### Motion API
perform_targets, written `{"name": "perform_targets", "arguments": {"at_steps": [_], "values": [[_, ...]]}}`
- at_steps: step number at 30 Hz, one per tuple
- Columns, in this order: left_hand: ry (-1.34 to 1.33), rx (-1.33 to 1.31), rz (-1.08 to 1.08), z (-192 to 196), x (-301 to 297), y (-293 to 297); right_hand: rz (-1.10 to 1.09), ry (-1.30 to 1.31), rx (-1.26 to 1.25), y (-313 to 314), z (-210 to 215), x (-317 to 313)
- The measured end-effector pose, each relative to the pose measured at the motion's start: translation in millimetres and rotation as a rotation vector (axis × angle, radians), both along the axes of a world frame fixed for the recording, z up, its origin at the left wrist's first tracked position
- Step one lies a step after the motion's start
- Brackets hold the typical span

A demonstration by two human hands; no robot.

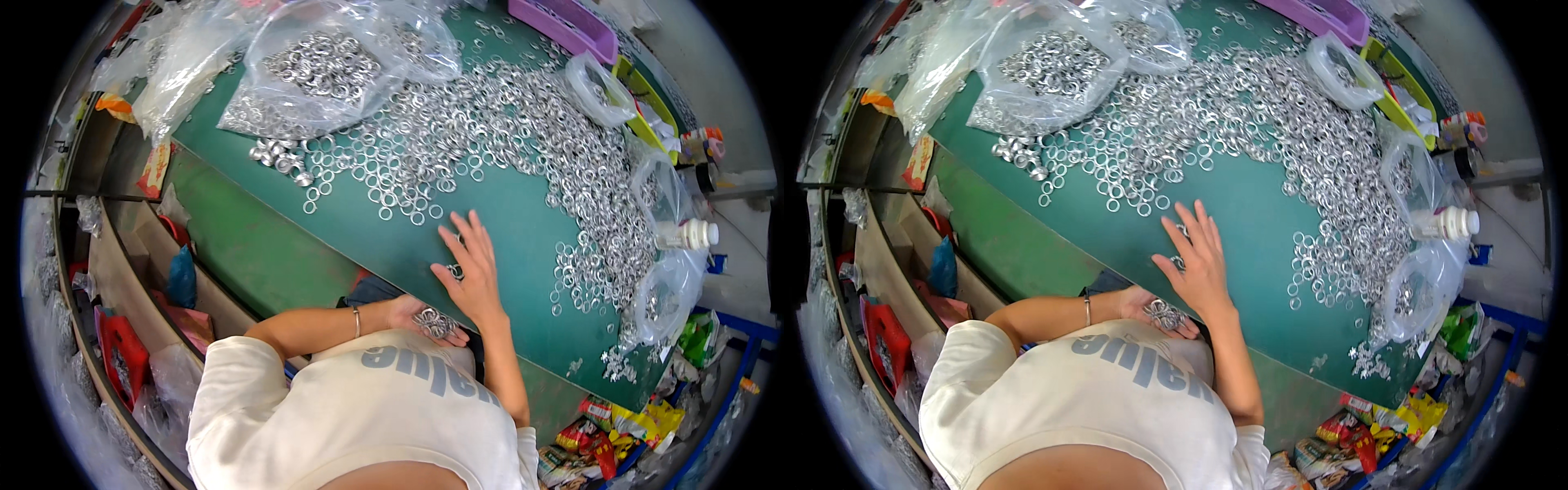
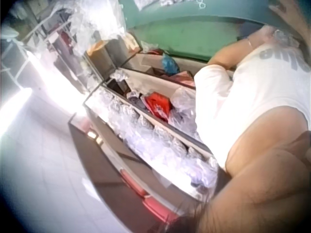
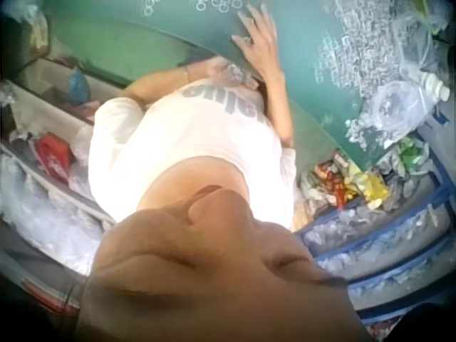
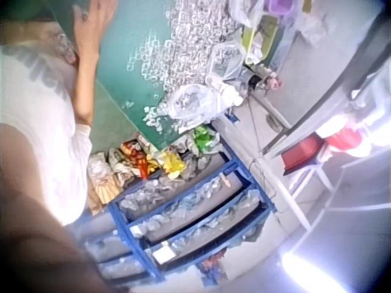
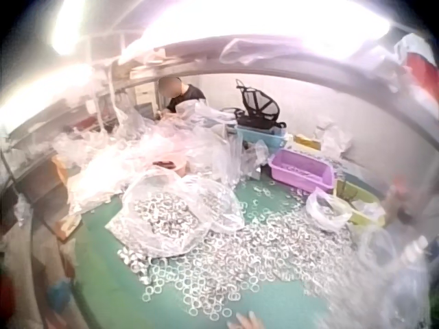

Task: The person sorts small metal rings on a green surface by hand, grouping them together and placing them into transparent plastic bags.

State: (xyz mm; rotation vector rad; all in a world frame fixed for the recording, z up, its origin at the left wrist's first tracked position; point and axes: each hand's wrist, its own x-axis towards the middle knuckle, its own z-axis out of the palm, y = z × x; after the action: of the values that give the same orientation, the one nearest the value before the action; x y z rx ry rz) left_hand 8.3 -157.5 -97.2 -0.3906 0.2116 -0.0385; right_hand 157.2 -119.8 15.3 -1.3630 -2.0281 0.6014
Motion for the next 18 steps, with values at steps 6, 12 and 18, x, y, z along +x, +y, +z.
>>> {"name": "perform_targets", "arguments": {"at_steps": [6, 12, 18], "values": [[-0.267, -0.234, 0.208, -26, -5, -15, 0.239, 0.04, -0.174, -55, -7, 14], [-0.105, -0.157, 0.024, -29, -1, -8, 0.356, 0.332, -0.42, -91, 6, 9], [0.15, 0.072, 0.055, -64, -15, -11, 0.237, 0.598, -0.407, -80, 1, 6]]}}
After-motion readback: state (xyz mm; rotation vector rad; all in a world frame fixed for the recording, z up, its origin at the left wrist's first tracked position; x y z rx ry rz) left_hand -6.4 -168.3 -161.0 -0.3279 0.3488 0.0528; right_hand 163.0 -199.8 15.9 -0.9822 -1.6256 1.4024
